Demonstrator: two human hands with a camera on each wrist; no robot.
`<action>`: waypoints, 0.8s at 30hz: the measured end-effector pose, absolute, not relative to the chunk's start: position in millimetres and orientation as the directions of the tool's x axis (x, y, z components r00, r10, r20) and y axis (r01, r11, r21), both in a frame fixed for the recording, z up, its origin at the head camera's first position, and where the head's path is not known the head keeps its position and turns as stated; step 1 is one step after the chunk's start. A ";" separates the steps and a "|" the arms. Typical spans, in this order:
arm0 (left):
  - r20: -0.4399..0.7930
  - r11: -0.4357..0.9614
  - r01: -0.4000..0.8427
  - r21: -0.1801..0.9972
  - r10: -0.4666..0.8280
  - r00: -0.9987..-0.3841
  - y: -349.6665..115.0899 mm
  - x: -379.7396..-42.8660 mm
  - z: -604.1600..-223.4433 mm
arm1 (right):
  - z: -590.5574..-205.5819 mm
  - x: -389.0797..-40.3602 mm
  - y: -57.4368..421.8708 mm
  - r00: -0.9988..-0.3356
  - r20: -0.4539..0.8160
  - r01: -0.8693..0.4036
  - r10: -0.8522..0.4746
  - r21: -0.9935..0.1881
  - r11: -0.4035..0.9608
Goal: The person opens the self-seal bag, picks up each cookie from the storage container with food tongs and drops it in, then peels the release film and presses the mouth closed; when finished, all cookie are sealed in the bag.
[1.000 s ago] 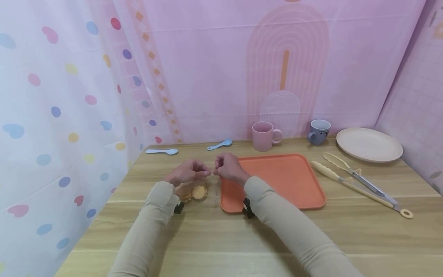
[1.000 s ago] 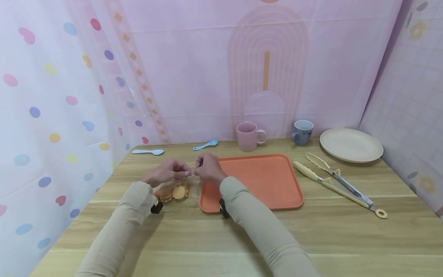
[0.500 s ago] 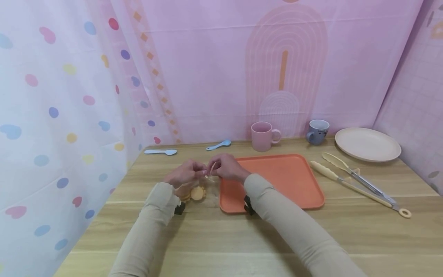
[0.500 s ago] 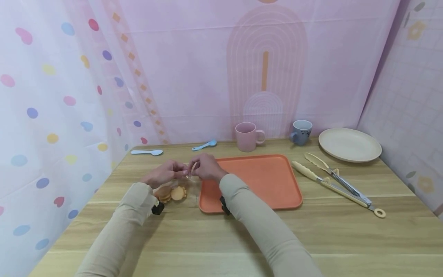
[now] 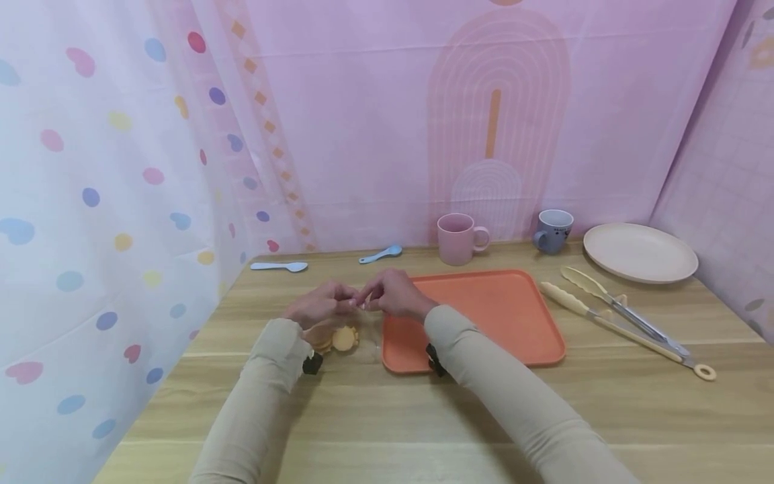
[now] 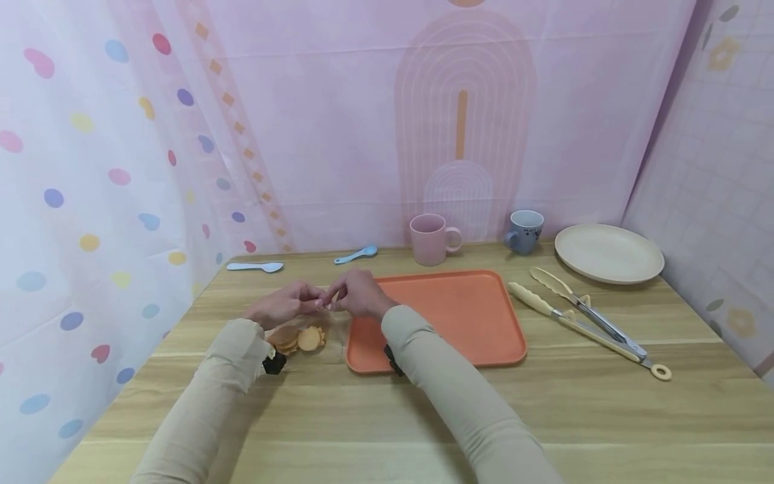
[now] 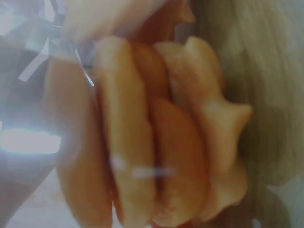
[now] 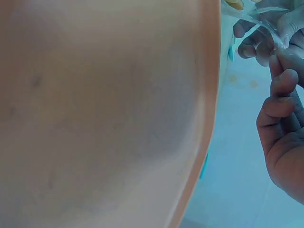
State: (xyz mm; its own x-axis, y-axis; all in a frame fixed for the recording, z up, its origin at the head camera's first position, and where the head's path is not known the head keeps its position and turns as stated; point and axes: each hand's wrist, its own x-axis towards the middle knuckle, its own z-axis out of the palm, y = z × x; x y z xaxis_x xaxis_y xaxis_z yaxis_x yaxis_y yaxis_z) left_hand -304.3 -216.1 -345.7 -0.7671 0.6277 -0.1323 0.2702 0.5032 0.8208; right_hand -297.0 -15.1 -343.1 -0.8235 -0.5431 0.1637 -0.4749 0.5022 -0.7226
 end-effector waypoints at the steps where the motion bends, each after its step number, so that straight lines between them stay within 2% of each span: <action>1: -0.138 0.504 0.269 0.821 0.631 -0.763 -215.7 -304.6 -345.4 | -342.8 -297.4 -15.2 -0.814 0.176 -0.498 -0.554 -0.702 0.509; 5: -0.153 0.512 0.266 0.817 0.637 -0.756 -213.2 -305.2 -343.5 | -340.2 -299.2 -16.0 -0.785 0.208 -0.575 -0.584 -0.597 0.560; 9: -0.156 0.516 0.273 0.812 0.643 -0.750 -209.5 -305.1 -342.5 | -335.4 -299.1 -16.1 -0.777 0.187 -0.597 -0.602 -0.522 0.609; 14: -0.176 0.538 0.302 0.787 0.665 -0.726 -205.0 -305.4 -344.3 | -333.7 -297.8 -15.8 -0.734 0.149 -0.643 -0.663 -0.469 0.606; 18: -0.185 0.551 0.291 0.782 0.651 -0.737 -204.1 -304.9 -346.6 | -335.4 -296.3 -16.2 -0.684 0.151 -0.702 -0.714 -0.402 0.588; 24: -0.209 0.578 0.257 0.774 0.618 -0.758 -205.0 -302.5 -347.3 | -341.4 -297.5 -15.1 -0.649 0.085 -0.711 -0.756 -0.423 0.562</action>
